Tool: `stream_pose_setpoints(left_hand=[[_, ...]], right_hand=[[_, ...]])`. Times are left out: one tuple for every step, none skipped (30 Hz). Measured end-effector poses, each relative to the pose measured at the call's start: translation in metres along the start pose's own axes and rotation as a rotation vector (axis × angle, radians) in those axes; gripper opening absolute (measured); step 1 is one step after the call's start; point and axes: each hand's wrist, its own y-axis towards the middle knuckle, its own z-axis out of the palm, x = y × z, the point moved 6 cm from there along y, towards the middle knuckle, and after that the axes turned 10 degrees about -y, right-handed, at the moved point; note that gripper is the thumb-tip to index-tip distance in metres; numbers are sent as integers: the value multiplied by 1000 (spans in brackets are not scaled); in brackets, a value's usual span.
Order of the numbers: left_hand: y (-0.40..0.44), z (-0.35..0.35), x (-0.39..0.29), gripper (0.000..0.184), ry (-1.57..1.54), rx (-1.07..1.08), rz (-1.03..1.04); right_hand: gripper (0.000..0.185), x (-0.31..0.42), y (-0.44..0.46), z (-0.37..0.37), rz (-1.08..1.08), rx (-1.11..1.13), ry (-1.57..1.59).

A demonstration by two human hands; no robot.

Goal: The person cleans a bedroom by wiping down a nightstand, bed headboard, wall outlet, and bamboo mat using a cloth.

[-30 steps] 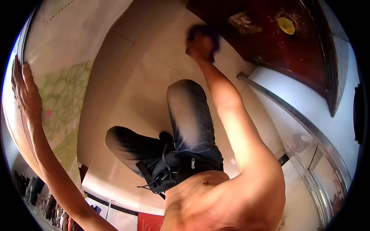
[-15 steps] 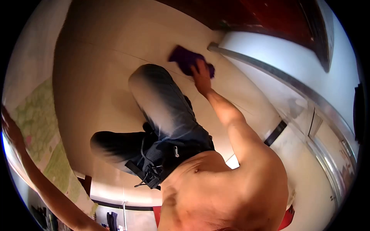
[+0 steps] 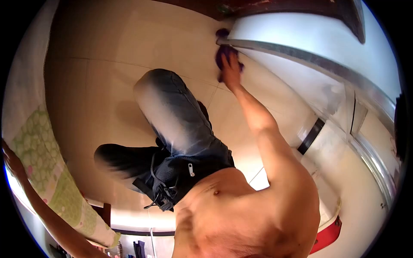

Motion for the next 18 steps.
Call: stream_pose_setpoints(left_hand=[[-2, 0, -1, 54, 6, -23, 18], [-1, 3, -2, 54, 9, -36, 45], [-1, 5, 0, 54, 22, -54, 58], [1, 3, -3, 52, 92, 8, 11], [-5, 11, 1, 50, 97, 15, -6], [-14, 24, 11, 53, 132, -23, 15], [-14, 26, 18, 48, 26, -99, -5], [-15, 25, 24, 44, -76, -177, -27], [-18, 21, 29, 42, -181, -259, -44], [-14, 12, 18, 47, -314, -235, -241], [-14, 3, 10, 56, -508, -243, -515], [-11, -4, 2, 58, -482, -276, -499], [-9, -10, -6, 60, -455, -308, -484], [-7, -11, -10, 59, -457, -309, -464], [-9, 6, -6, 63, -399, -275, -365], [-4, 4, -13, 61, -458, -313, -411], [1, 2, -20, 59, -518, -355, -454], [13, -2, -31, 71, -626, -143, -539]], right_hand=[[67, -35, -21, 8, 169, 1, 239], [67, -70, -52, 24, 212, -73, 3], [67, -103, -83, 42, 546, 118, -104], [69, -111, -101, 28, 851, 230, 34], [69, -104, -115, 25, 1097, 196, 224], [68, -84, -112, 22, 1119, 265, 101], [68, -62, -106, 22, 1133, 323, -24], [68, -32, -92, 23, 955, 276, -47], [69, -1, -83, 26, 783, 226, -71], [63, 35, -70, 33, 437, 83, -88], [59, 71, -56, 33, 132, -65, -141], [60, 97, -41, 52, -28, -77, -32], [60, 121, -21, 66, -188, -80, 69], [60, 144, 6, 64, -239, -29, 31], [60, 173, 45, 45, -290, 19, -9], [60, 201, 85, 22, -342, 68, -51], [62, 221, 124, 0, -354, 140, -95], [65, 232, 162, 10, -350, 81, -40]])
